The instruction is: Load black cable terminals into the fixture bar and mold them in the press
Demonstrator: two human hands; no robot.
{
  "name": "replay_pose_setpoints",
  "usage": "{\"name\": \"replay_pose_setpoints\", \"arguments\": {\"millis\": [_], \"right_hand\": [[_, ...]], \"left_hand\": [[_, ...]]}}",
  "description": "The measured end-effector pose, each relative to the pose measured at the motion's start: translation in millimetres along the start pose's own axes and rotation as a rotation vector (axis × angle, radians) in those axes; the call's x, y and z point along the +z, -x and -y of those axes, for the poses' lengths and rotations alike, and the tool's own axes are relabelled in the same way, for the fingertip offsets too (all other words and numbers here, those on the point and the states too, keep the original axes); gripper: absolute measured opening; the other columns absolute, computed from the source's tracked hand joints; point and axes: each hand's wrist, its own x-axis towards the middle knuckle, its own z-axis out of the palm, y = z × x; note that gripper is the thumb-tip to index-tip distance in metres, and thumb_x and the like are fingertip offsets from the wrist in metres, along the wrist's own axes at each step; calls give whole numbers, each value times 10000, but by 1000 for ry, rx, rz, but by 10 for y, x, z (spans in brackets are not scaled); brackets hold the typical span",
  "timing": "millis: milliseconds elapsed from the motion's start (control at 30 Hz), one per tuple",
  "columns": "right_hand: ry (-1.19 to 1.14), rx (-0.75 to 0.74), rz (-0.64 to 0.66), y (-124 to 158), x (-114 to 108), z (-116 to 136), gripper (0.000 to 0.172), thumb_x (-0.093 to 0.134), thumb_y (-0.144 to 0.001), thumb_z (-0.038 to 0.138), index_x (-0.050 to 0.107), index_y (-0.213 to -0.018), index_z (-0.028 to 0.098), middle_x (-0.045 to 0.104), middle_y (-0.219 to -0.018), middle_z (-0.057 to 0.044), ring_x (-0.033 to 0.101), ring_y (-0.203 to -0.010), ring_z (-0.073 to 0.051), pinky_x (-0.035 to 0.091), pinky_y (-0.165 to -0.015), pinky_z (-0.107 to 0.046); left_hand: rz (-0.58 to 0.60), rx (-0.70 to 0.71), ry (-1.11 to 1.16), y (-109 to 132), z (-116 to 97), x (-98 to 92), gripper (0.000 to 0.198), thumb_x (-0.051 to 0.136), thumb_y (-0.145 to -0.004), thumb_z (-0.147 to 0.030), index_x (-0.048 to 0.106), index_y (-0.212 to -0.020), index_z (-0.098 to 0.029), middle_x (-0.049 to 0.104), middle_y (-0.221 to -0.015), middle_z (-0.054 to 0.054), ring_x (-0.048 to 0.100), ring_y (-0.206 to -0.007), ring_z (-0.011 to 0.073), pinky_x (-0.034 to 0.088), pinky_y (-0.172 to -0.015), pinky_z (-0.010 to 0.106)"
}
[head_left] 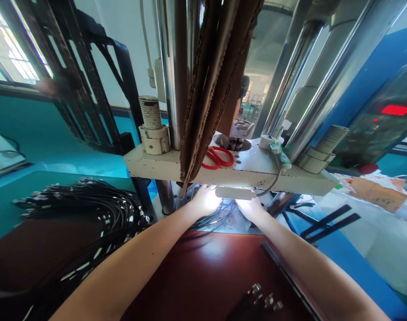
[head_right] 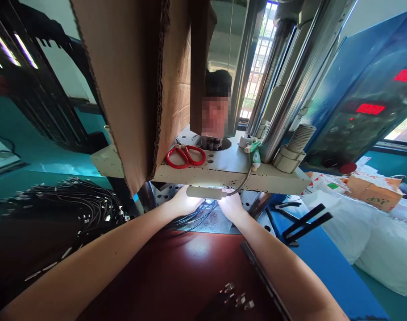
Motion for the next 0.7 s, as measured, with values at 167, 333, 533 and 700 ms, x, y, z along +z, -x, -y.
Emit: {"name": "replay_pose_setpoints", "arguments": {"millis": [167, 333, 533, 700], "right_hand": [[-60, -32, 8, 116, -48, -42, 369, 440, -776, 47, 623, -1079, 151, 678, -921, -114, 606, -861, -225, 426, -825, -335], [-107, 38, -17, 127, -42, -100, 399, 447, -713, 7, 639, -1034, 145, 680, -943, -94, 617, -867, -204, 444, -827, -301], [-111, 146, -33, -101, 47, 34, 318, 409, -801, 51, 670, -935, 174, 699, -860, -55, 637, -803, -182, 487, -699, -256], [-44, 186, 4, -227, 51, 205, 239, 450, -823, 116, 683, -856, 159, 694, -822, -89, 629, -799, -220, 475, -732, -306]], "left_hand": [[20, 64, -33, 14, 36, 57, 279, 383, -861, -261, 592, -1023, -176, 563, -1177, 98, 466, -1134, 245, 365, -946, 417], [23, 52, -25, -17, 33, 116, 278, 390, -851, -232, 583, -1046, -185, 570, -1163, 96, 494, -1100, 239, 382, -931, 425], [-10, -57, 67, -41, 10, 15, 249, 444, -815, -205, 617, -994, -183, 619, -1116, 79, 527, -1083, 220, 390, -939, 354], [57, -209, 80, 24, 194, -149, 331, 444, -796, -186, 579, -1098, -176, 666, -973, 83, 596, -955, 215, 437, -863, 312]]}}
